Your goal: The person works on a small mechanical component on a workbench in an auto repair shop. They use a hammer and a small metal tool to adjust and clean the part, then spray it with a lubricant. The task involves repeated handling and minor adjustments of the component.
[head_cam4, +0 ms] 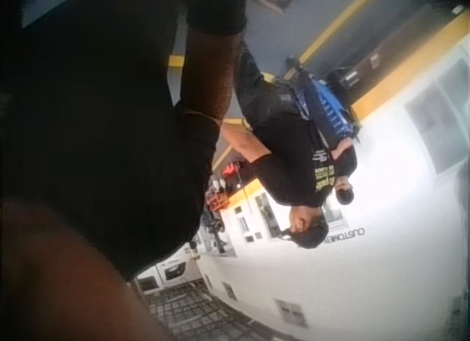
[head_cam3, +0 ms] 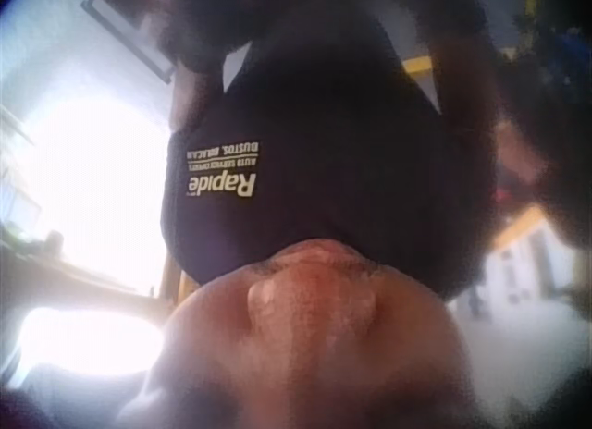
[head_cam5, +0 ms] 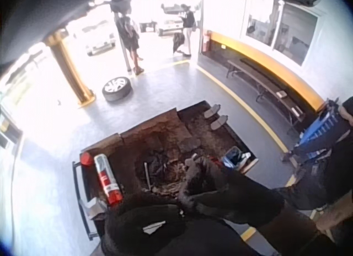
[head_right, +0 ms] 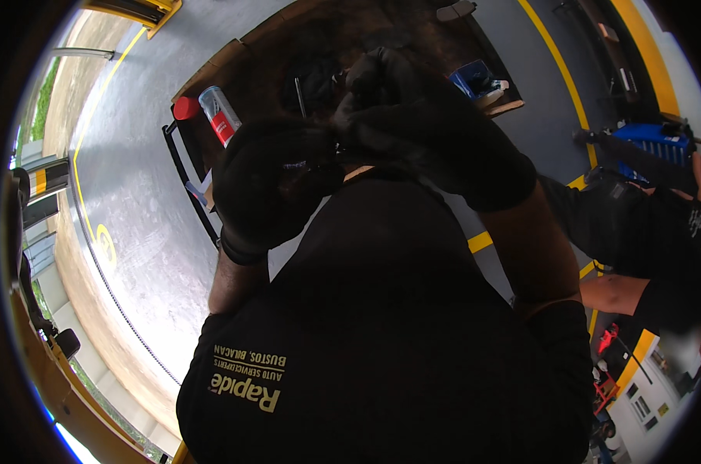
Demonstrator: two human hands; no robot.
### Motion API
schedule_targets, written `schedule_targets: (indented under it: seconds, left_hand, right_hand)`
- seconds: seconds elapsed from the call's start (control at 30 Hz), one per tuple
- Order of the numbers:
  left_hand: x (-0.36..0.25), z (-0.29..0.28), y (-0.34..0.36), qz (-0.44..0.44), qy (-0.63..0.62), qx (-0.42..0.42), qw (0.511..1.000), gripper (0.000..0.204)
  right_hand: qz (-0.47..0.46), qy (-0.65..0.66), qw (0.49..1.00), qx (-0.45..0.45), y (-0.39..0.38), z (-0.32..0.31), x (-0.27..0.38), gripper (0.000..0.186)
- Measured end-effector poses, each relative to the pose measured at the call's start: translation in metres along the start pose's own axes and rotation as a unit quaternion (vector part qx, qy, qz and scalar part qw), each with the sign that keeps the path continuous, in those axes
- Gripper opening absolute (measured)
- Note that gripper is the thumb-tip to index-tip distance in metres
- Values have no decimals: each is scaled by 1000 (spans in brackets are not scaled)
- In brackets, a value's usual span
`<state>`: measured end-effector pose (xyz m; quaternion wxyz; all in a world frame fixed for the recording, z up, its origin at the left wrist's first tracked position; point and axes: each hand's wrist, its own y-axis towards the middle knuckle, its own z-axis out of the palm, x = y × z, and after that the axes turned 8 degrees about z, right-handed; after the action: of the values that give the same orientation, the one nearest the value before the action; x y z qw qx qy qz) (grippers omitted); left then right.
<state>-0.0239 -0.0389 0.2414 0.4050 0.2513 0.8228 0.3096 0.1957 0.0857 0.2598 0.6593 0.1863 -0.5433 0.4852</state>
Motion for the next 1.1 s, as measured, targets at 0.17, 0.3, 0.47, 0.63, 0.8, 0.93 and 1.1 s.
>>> schedule_targets:
  seconds: [0.17,0.3,0.47,0.63,0.8,0.93,1.1]
  left_hand:
    - [-5,-2,3,-20,14,2,1000,31]
    - [1,-1,-5,27,-2,18,999,33]
    - [-6,6,-8,-72,-117,-50,989,34]
    - [-3,22,-14,-131,-169,-179,960,38]
    - [-2,13,-14,-119,-82,-137,980,44]
    - [-3,10,-11,-113,-69,-134,982,45]
    - [2,14,-9,-110,-133,-182,968,41]
  right_hand:
    - [-4,-57,998,-28,-1,2,-1,24]
    - [-38,-195,980,-20,-1,-6,-10,29]
    - [-15,-10,1000,0,-4,-4,-25,29]
    - [-113,-108,985,-72,-6,15,-44,26]
    - [-235,-231,924,-191,-7,28,-56,31]
    - [-93,-176,964,-176,-9,35,-35,32]
    - [-79,-208,966,-131,-10,32,-30,35]
